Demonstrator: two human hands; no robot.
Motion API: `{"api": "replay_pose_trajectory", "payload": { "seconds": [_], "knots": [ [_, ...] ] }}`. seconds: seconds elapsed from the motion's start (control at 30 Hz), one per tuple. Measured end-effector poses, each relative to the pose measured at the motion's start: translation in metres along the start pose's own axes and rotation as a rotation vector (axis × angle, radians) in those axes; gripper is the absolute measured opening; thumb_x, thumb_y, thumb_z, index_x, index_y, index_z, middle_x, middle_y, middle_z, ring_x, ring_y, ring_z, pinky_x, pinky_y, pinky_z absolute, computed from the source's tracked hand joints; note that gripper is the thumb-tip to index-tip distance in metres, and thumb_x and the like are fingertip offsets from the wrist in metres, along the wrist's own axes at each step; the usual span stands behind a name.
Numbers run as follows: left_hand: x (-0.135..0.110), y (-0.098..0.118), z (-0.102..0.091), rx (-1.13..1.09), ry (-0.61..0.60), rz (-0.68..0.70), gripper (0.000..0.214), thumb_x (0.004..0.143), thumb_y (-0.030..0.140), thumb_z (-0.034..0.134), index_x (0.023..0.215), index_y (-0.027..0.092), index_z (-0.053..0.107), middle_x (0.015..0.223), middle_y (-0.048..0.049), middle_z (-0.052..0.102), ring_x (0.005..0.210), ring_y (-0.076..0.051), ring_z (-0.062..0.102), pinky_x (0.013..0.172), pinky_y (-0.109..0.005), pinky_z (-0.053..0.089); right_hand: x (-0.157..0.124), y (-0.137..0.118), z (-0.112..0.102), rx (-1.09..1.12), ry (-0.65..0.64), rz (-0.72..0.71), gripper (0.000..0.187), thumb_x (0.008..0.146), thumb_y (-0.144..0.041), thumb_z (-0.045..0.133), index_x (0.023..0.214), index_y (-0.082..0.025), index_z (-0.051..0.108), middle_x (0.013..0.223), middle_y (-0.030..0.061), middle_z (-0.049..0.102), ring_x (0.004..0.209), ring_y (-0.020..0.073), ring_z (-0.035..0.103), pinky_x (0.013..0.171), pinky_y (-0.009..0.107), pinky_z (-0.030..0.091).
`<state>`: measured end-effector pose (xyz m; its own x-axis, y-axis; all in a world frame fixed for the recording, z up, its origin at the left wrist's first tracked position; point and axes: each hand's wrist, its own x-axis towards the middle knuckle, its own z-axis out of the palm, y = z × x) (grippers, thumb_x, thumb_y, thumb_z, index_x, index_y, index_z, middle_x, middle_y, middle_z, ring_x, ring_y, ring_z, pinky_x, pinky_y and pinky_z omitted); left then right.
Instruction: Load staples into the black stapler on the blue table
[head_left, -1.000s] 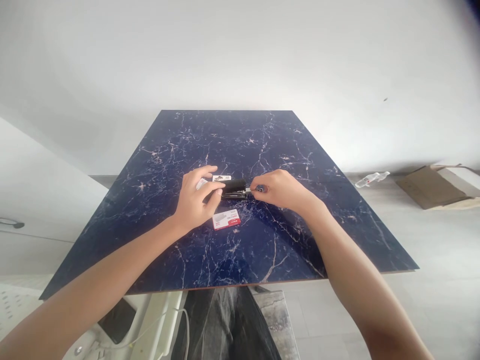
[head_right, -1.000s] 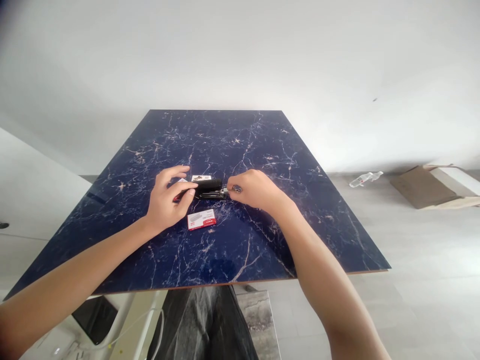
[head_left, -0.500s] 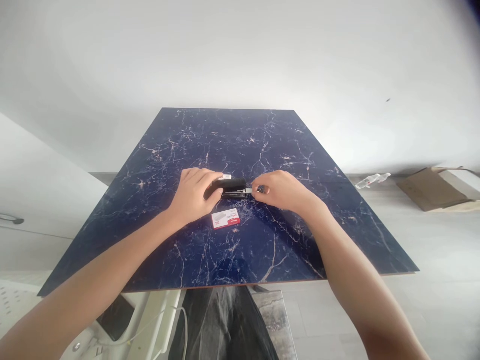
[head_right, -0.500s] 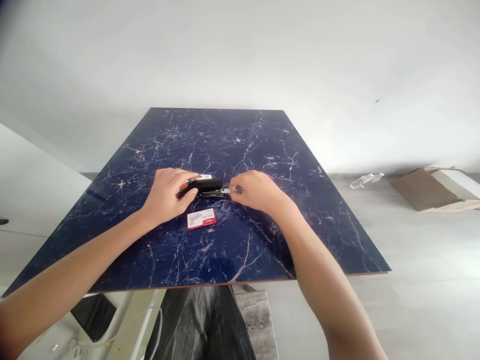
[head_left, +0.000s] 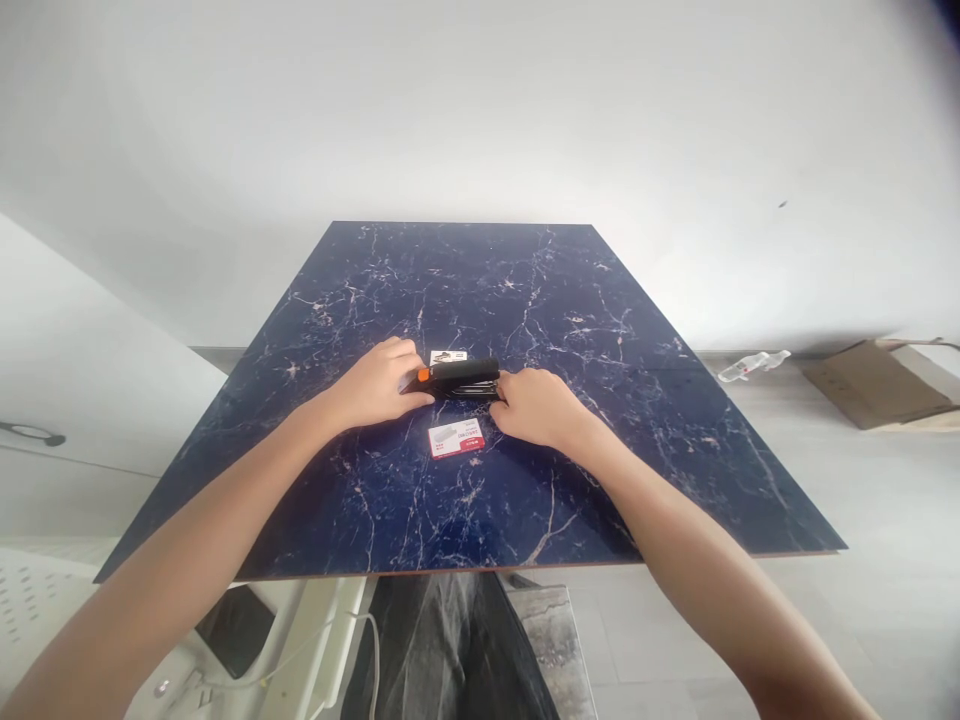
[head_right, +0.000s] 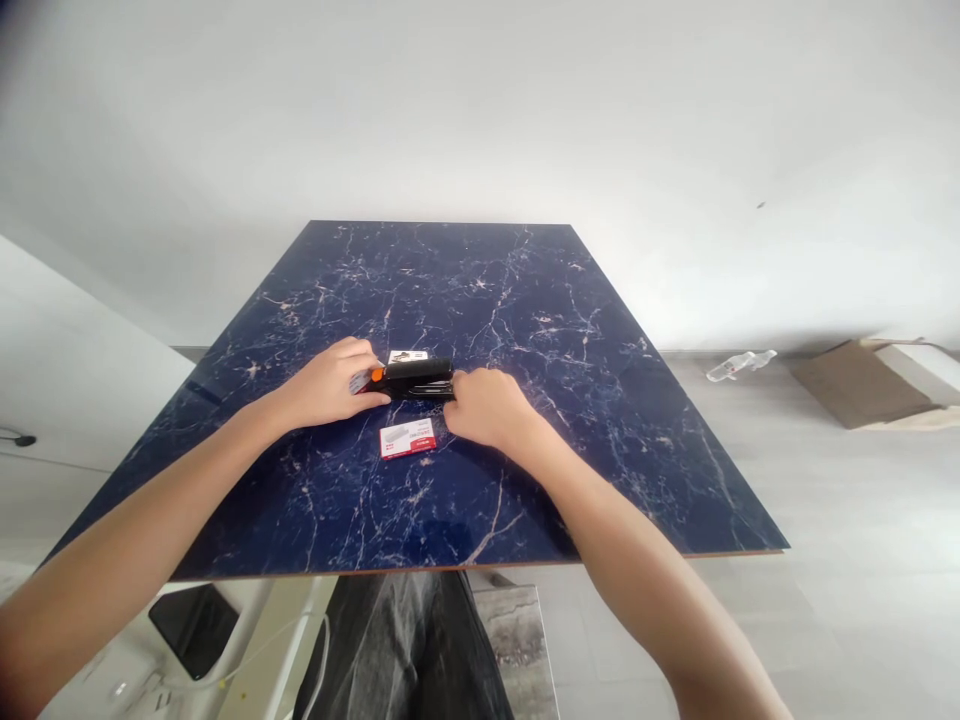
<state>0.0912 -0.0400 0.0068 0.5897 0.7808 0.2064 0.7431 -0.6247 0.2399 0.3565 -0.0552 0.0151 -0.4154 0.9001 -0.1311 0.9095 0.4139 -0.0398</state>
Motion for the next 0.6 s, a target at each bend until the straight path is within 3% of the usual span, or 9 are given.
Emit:
{"api": "replay_pose_trajectory", "payload": {
  "seconds": [0.23,0.37,0.47,0.6],
  "knots": [
    [0.005,-0.007,0.006,0.046,0.054,0.034,0.037,0.08,0.054,0.072,0.083,0.018,0.064,0.089,-0.0082,0.062,0.094,-0.027,0.054,0.086,-0.043,0.044,0.011,-0.003,0.009,0.068,0.094,0.057,0.027,0.084,-0.031,0.049,0.097,-0.017,0.067,0.086,0.0118,0.072,0.076,0.0276,0.068,0.065,0.032,0.044],
    [0.007,0.017,0.016,0.066,0.123,-0.013,0.042,0.083,0.06,0.066,0.081,0.019,0.066,0.088,-0.0094,0.064,0.099,-0.031,0.052,0.088,-0.048,0.041,0.016,0.003,0.011,0.144,0.147,0.168,0.022,0.085,-0.033,0.05,0.096,-0.021,0.066,0.086,0.0087,0.072,0.078,0.0269,0.067,0.067,0.032,0.043],
    [0.004,0.046,0.022,-0.015,0.045,0.102,0.041,0.092,0.057,0.055,0.092,0.019,0.069,0.091,-0.0093,0.066,0.098,-0.028,0.053,0.089,-0.046,0.042,0.017,0.013,0.009,0.169,0.193,0.231,0.02,0.085,-0.031,0.05,0.094,-0.022,0.066,0.085,0.0079,0.071,0.079,0.026,0.066,0.068,0.031,0.042],
    [-0.007,0.066,0.014,-0.146,-0.11,0.218,0.04,0.087,0.053,0.063,0.111,0.021,0.068,0.103,-0.0079,0.067,0.097,-0.026,0.059,0.089,-0.042,0.046,0.017,0.034,0.006,0.236,0.22,0.271,0.018,0.085,-0.028,0.05,0.092,-0.022,0.067,0.084,0.006,0.071,0.08,0.0237,0.065,0.068,0.029,0.041]
  ]
}}
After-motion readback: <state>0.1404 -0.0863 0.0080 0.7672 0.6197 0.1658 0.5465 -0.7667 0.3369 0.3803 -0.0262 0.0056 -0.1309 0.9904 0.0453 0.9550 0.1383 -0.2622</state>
